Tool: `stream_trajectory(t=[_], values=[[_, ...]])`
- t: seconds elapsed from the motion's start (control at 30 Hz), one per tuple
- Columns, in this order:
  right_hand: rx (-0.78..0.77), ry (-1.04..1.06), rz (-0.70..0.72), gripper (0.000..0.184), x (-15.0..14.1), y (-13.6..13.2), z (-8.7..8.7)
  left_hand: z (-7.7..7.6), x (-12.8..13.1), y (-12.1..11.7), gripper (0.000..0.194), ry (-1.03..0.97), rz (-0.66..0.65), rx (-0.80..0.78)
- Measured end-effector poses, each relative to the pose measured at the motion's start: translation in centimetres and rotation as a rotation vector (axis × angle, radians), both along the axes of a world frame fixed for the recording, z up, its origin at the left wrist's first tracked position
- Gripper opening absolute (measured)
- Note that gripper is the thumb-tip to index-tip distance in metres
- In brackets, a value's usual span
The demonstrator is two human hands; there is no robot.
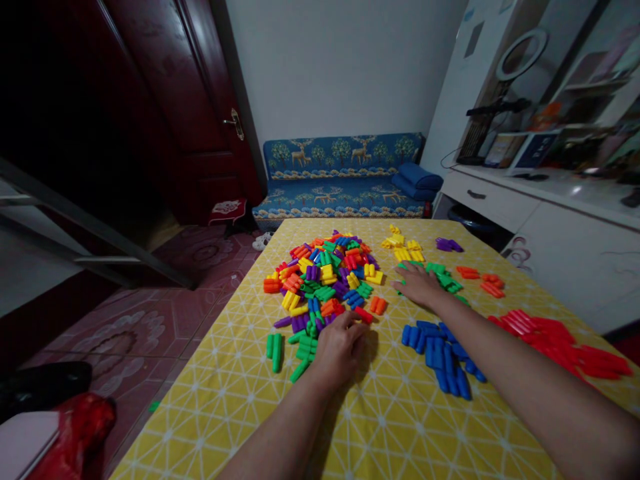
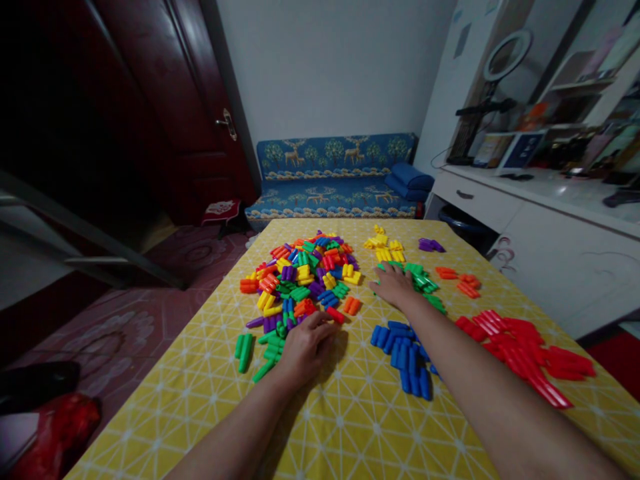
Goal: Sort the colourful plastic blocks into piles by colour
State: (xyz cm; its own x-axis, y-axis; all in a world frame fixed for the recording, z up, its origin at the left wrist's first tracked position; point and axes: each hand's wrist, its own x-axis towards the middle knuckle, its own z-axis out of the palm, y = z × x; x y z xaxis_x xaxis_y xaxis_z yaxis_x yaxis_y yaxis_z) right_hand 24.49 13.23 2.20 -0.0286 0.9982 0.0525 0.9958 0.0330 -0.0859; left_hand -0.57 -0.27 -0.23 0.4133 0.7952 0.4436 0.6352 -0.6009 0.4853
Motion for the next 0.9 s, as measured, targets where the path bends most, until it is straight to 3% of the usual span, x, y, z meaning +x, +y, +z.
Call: stream_trajectory(t=[0.23,0.33,0.5,0.57,0.9], values=[[0.158,-0.055,0.004,0.026,-1.3,-0.6,1.3,-0.3,0.0,0.1,0.028,0.006,0.006,-0.003],[0.212,0.038,0.069,0.035,-2.7,-0.4,1.3,-0.1,0.0,0.0,0.028,0.012,0.006,-0.002],[0.164,0.162,0.269,0.06,-4.7,0.0,0.2,0.2,0.0,0.0,0.028,0.012,0.005,0.011],[0.141,0.195,0.298,0.062,-5.1,0.0,-0.2,0.2,0.0,0.0,0.028,0.006,0.0,0.019],[0.062,0.39,0.11,0.04,-6.2,-0.5,0.4,0.1,0.0,-0.1,0.027,-0.047,-0.011,-0.026]])
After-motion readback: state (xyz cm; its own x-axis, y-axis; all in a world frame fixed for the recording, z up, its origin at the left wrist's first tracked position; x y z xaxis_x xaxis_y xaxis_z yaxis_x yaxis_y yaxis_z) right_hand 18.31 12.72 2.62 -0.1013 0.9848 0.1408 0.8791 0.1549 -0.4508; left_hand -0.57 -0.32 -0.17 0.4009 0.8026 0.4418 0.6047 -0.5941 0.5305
